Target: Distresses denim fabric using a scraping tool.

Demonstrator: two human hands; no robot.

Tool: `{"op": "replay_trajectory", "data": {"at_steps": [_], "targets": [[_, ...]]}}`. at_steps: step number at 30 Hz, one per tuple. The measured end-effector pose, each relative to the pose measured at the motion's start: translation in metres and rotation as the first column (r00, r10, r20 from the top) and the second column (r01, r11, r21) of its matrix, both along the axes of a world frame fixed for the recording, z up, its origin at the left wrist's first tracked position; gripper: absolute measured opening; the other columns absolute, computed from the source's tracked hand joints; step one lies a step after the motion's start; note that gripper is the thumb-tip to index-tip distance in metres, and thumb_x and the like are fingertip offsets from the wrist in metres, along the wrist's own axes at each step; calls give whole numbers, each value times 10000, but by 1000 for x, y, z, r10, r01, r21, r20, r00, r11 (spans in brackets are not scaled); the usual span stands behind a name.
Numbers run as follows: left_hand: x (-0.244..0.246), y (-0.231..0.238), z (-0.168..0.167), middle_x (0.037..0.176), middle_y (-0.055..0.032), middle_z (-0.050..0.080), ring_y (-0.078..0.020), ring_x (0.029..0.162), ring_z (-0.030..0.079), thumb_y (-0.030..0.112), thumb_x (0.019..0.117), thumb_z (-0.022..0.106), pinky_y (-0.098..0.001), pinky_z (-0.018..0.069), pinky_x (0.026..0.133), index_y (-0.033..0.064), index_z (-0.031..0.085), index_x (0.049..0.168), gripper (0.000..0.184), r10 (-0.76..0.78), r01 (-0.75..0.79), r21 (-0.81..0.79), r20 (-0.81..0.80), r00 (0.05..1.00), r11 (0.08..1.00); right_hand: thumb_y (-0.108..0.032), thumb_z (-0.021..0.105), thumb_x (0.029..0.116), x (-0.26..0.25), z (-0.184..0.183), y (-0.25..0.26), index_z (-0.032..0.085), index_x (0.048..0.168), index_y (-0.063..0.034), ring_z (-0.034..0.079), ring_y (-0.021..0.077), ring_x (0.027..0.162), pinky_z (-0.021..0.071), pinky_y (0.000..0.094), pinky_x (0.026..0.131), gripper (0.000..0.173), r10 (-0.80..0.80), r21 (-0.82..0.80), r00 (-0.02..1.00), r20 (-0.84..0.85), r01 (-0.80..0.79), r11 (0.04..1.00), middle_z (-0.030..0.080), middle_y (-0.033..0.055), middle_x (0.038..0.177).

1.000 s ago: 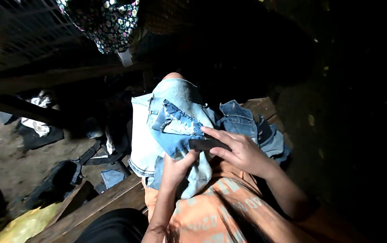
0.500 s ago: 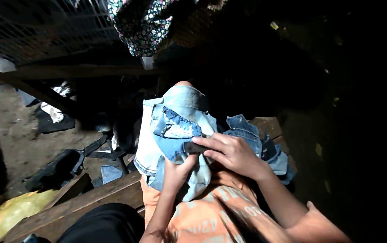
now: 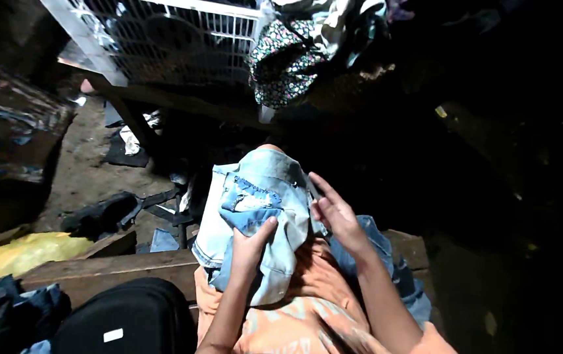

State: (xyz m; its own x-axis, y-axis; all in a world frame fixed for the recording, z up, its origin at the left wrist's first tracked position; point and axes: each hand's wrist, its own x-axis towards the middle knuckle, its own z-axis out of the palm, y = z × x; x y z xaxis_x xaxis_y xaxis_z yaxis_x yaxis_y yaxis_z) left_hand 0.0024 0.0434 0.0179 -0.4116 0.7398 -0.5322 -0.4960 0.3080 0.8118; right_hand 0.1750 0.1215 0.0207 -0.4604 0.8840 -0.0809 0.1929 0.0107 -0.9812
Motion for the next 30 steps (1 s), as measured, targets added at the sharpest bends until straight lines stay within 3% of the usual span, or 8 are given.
{"op": "replay_trajectory", "data": {"at_steps": [3, 6, 12, 22, 24, 25, 27, 30], "targets": [[-5, 2, -5, 978, -66, 710, -65, 885, 699, -39, 824, 735, -247, 596, 831, -75, 511, 1246, 480, 1, -1, -2, 20, 1000, 1000, -339, 434, 1074, 1, 7, -5, 556, 1460, -78, 681, 144, 852, 566, 381, 762, 481, 163, 121, 941, 297, -206, 971, 730, 92, 1105], [-5, 3, -3, 897, -14, 710, -50, 812, 697, -71, 798, 721, -227, 595, 764, -39, 533, 1175, 423, -7, 7, 24, 8, 1000, 1000, -336, 464, 1060, -5, 8, -12, 613, 1429, -164, 718, 257, 859, 567, 500, 696, 434, 178, 224, 868, 464, -309, 924, 734, 114, 1146], [0, 1, -12, 949, -28, 724, -62, 890, 708, -96, 764, 741, -245, 598, 837, -43, 543, 1184, 467, -43, 41, 101, 19, 999, 994, -339, 473, 1049, -11, 1, -14, 676, 1373, -236, 629, 247, 628, 504, 431, 518, 397, 63, 389, 804, 591, -352, 851, 658, 86, 807], [1, 2, -7, 938, -25, 720, -54, 862, 709, -56, 813, 750, -235, 603, 817, -47, 531, 1199, 444, -28, 27, 39, 25, 999, 999, -332, 529, 1019, -8, -28, -11, 770, 1216, -169, 607, 201, 594, 494, 355, 493, 352, -237, 660, 863, 445, -137, 738, 650, 104, 785], [-2, 2, -7, 963, -41, 716, -58, 874, 707, -47, 816, 758, -239, 602, 821, -55, 515, 1230, 480, -43, 43, 5, 39, 998, 999, -226, 533, 1019, -1, -29, 1, 720, 1246, -9, 606, 106, 694, 514, 278, 629, 365, -228, 507, 925, 305, 44, 861, 689, 79, 879], [-4, 3, -7, 976, -45, 712, -57, 879, 705, -36, 816, 767, -239, 600, 822, -55, 509, 1243, 500, -62, 62, -16, 44, 997, 998, -148, 480, 1032, 2, -27, 4, 634, 1314, 71, 568, 6, 721, 487, 176, 674, 389, -187, 302, 967, 175, 128, 945, 689, 19, 916], [-7, 6, -6, 988, -45, 711, -60, 889, 701, -4, 803, 796, -245, 596, 828, -44, 525, 1244, 519, -112, 115, -49, 55, 992, 992, -203, 352, 1068, 7, -21, 5, 424, 1469, 65, 479, -51, 575, 417, 130, 526, 488, -121, -138, 991, -62, 112, 984, 568, -124, 746], [-9, 9, -5, 983, -37, 718, -66, 887, 704, 7, 796, 807, -254, 599, 832, -24, 558, 1221, 493, -180, 185, -49, 91, 979, 982, -396, 495, 1044, 14, -16, -9, 337, 1511, 29, 429, -73, 549, 378, 126, 500, 651, 16, -287, 985, -171, -65, 956, 534, -178, 729]]}}
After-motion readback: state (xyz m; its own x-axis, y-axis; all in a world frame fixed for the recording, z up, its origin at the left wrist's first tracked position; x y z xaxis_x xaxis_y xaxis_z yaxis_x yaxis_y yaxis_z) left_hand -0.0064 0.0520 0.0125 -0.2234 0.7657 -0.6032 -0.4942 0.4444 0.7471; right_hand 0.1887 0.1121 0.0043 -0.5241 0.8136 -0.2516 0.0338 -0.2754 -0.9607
